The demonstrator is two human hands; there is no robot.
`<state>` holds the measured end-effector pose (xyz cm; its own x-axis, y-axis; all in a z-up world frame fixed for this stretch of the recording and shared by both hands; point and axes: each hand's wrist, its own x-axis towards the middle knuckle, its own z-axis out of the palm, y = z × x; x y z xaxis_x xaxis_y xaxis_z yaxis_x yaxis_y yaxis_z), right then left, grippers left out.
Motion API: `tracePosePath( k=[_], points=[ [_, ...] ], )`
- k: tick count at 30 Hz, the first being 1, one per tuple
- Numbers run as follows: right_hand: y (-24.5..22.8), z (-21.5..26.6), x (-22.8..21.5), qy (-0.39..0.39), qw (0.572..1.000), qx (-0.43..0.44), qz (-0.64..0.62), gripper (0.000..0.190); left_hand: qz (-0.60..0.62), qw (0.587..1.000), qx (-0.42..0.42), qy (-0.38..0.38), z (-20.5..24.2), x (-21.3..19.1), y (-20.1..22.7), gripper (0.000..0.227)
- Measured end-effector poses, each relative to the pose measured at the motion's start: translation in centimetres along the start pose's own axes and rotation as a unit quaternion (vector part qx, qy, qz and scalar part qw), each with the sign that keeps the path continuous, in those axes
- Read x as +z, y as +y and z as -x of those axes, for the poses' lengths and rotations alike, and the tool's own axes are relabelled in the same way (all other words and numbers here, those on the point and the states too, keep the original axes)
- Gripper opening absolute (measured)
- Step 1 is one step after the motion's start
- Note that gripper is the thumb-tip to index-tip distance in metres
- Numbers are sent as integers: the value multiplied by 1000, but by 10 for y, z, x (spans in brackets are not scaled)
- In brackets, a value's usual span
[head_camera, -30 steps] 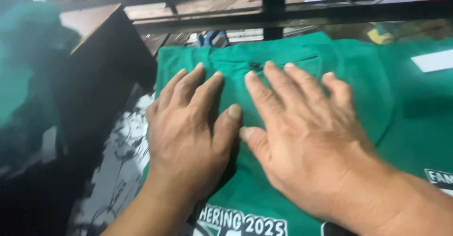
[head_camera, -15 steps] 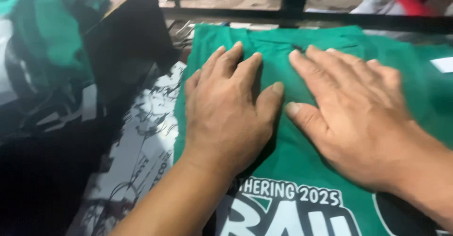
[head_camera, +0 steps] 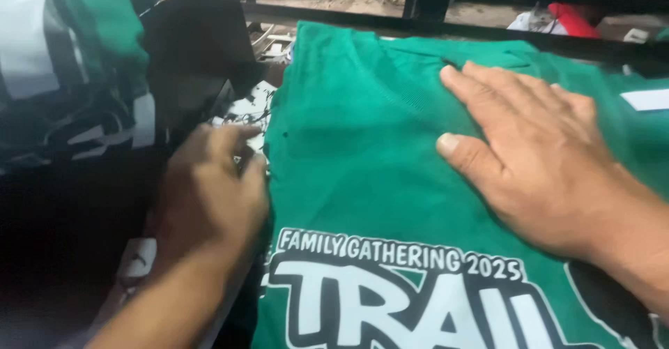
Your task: The person attaches a white tag to the collar of a green t-shirt using a black plastic fastener. They then smooth the shirt and repeat the process on another green t-shirt.
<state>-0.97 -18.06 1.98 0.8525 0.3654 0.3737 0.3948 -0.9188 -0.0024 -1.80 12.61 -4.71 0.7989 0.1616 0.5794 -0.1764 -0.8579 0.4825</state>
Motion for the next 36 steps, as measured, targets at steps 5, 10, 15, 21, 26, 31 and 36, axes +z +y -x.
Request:
tracePosePath(
  k=[5, 10, 15, 21, 26, 31, 36],
  points=[
    [-1, 0, -1, 9, 1000, -10, 6, 70, -174, 955, -190, -145, 32, -32, 17, 35],
    [3, 1, 3, 22, 1000, -19, 13, 69, -242, 969, 33, 25, 42, -3, -59, 22],
    [4, 1, 3, 22, 1000, -20, 4, 68, -175, 972, -154, -38, 17, 0, -41, 53],
    [4, 0, 2, 28, 999, -19, 9, 70, -212, 973, -81, -30, -2, -7, -16, 11],
    [4, 1, 2, 23, 1000, -12, 1, 68, -271, 962, -16, -9, 4, 3, -2, 9],
    [4, 2, 2, 18, 1000, -9, -4, 68, -239, 971, -12, 11, -1, 16, -24, 11],
    [5, 1, 2, 10, 1000, -7, -1, 69, -107, 993, -45, 23, -15, 4, -7, 16]
  ],
)
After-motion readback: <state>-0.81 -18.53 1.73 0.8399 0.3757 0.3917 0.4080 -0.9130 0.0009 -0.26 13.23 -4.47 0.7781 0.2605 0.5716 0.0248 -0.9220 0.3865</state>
